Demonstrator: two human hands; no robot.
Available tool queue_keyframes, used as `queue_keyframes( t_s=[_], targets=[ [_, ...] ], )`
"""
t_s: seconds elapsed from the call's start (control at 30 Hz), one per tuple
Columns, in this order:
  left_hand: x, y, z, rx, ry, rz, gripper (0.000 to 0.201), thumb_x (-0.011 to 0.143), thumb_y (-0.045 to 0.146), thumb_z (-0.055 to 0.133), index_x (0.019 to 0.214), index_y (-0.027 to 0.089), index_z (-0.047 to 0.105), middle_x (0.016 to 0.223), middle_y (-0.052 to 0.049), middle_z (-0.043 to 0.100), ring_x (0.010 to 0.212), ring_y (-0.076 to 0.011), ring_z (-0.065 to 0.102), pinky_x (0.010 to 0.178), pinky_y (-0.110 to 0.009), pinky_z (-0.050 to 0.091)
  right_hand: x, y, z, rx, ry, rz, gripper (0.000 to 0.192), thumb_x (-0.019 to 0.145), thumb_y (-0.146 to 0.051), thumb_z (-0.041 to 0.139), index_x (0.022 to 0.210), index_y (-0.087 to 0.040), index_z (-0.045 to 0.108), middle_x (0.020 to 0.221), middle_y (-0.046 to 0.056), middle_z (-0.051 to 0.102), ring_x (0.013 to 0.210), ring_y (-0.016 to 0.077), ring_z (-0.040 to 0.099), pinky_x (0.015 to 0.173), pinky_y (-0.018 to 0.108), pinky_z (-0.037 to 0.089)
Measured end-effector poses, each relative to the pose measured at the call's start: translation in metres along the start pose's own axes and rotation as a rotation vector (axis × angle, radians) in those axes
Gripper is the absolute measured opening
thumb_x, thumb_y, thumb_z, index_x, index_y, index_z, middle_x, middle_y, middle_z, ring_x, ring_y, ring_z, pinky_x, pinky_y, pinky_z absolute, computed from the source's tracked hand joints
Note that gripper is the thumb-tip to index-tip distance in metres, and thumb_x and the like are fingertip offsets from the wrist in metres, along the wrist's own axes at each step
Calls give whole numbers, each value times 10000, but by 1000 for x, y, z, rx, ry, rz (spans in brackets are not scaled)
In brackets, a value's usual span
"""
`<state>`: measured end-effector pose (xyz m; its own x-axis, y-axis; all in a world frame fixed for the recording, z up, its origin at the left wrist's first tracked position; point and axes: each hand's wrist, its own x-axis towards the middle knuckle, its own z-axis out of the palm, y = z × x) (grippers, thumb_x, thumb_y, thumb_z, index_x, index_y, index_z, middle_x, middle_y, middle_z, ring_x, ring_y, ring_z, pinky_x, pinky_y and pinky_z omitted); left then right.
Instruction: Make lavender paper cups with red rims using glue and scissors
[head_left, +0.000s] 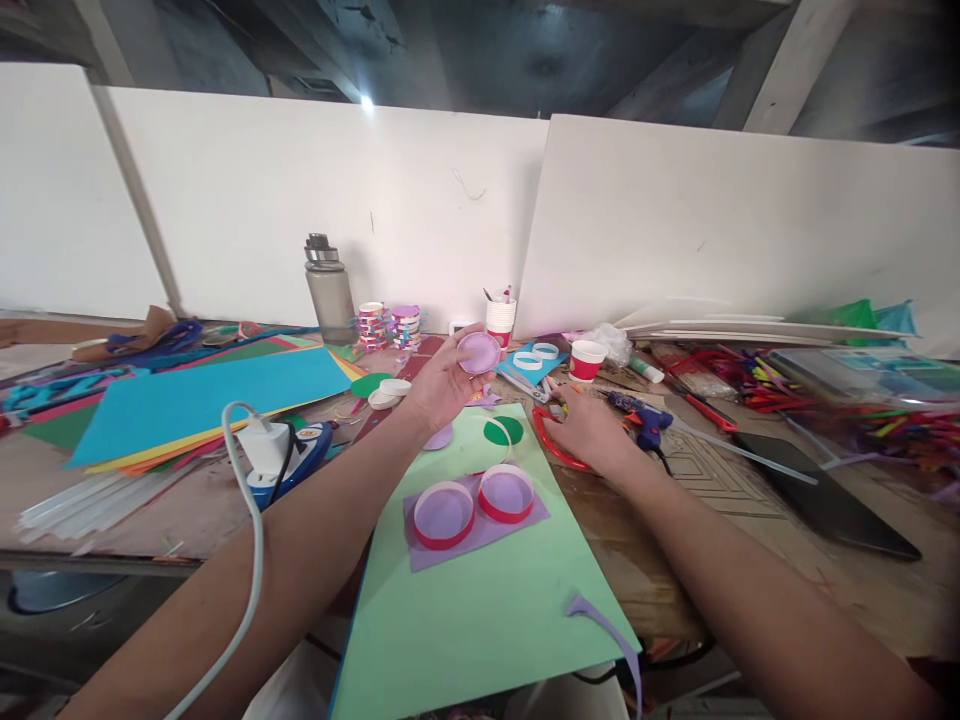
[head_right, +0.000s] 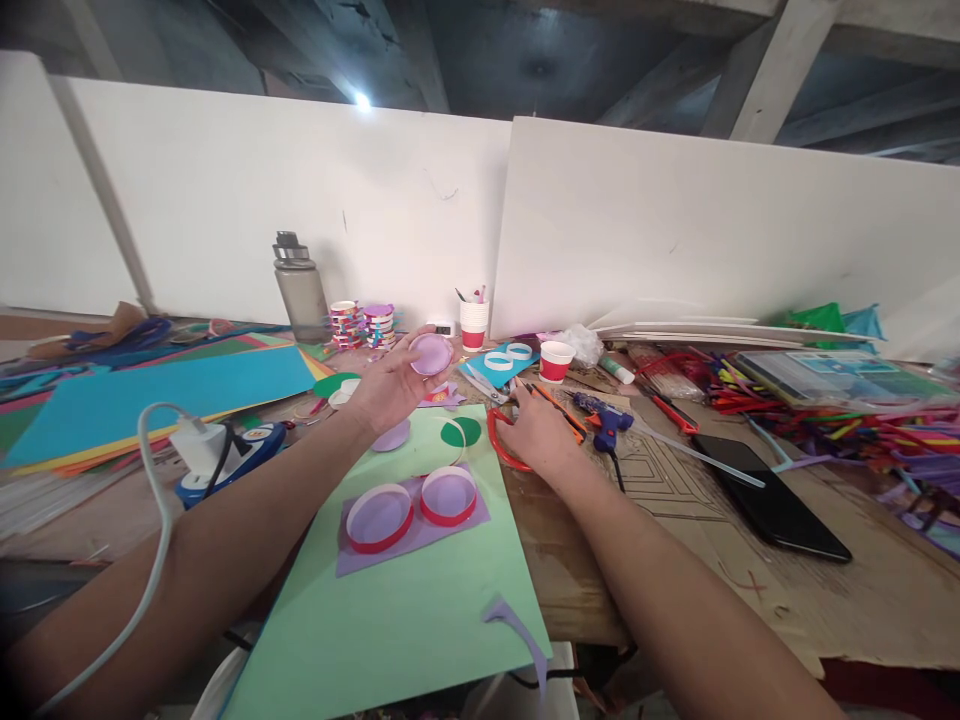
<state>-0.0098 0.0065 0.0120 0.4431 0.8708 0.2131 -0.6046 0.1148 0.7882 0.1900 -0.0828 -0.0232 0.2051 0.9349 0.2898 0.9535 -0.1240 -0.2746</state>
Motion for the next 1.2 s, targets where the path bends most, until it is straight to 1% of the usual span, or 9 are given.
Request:
queue_keyframes(
  t_s=[0.13,0.3,0.4,0.53,0.73,0.87,0.97,1.13,1.2],
  targets=[
    [0,-6,-3,170,48,14,411,714,63,709,1108,168,661,1003,-79,734,839,-192,738,594,-222,528,1,3,2,-51,-60,-22,454,907,-362,632,1306,-147,625,1106,170,768,970,302,733,740,332,494],
    [0,-14,-3,209,57,-34,258,739,80,703,986,135,655,984,-111,734,805,-204,738,604,-260,549,2,10,8,-63,-140,-104,349,916,-296,609,1216,-125,657,1109,188,749,991,302,715,800,359,508],
    [2,-14,-4,166,67,-21,243,745,70,689,977,138,662,976,-107,734,797,-196,738,617,-264,562,1,12,13,-141,-111,-177,321,923,-288,602,1175,-108,683,1156,222,711,1069,334,677,890,406,503],
    [4,-11,-7,63,118,8,356,720,48,686,1056,163,655,1039,-104,730,897,-220,754,718,-305,600,-3,9,13,-243,-1,-233,359,927,-382,617,1149,-117,713,1200,240,673,1203,406,579,984,500,461],
    [10,11,-11,-85,211,98,591,645,-40,590,1178,217,614,1060,-72,724,1017,-221,749,860,-329,603,-4,-6,-5,-123,14,-302,350,961,-391,587,1182,-154,719,1226,177,687,1208,350,588,1046,472,448],
    [16,36,-21,-207,289,224,257,840,219,647,1094,218,609,1004,-54,732,952,-203,752,826,-309,613,2,-33,-24,-45,-24,-313,377,990,-419,556,1222,-166,712,1259,160,700,1229,343,595,1063,475,439],
    [18,49,-29,-277,348,296,230,910,393,592,1066,226,608,1002,-64,737,980,-216,751,843,-335,615,18,-67,-27,82,-113,-311,387,1031,-441,486,1230,-200,714,1238,130,725,1226,309,613,1016,439,470],
    [18,56,-37,-328,375,347,255,902,304,607,1148,238,618,1012,-59,746,991,-188,750,874,-295,598,58,-130,6,113,-95,-459,317,1021,-349,539,1232,-168,691,1271,134,715,1277,258,599,1083,394,438],
    [18,56,-38,-355,373,373,295,922,294,580,1209,239,617,1043,-72,749,988,-186,750,886,-298,594,72,-149,25,67,-98,-491,301,1012,-337,567,1185,-130,702,1232,167,720,1234,294,626,1051,433,468]
  ],
)
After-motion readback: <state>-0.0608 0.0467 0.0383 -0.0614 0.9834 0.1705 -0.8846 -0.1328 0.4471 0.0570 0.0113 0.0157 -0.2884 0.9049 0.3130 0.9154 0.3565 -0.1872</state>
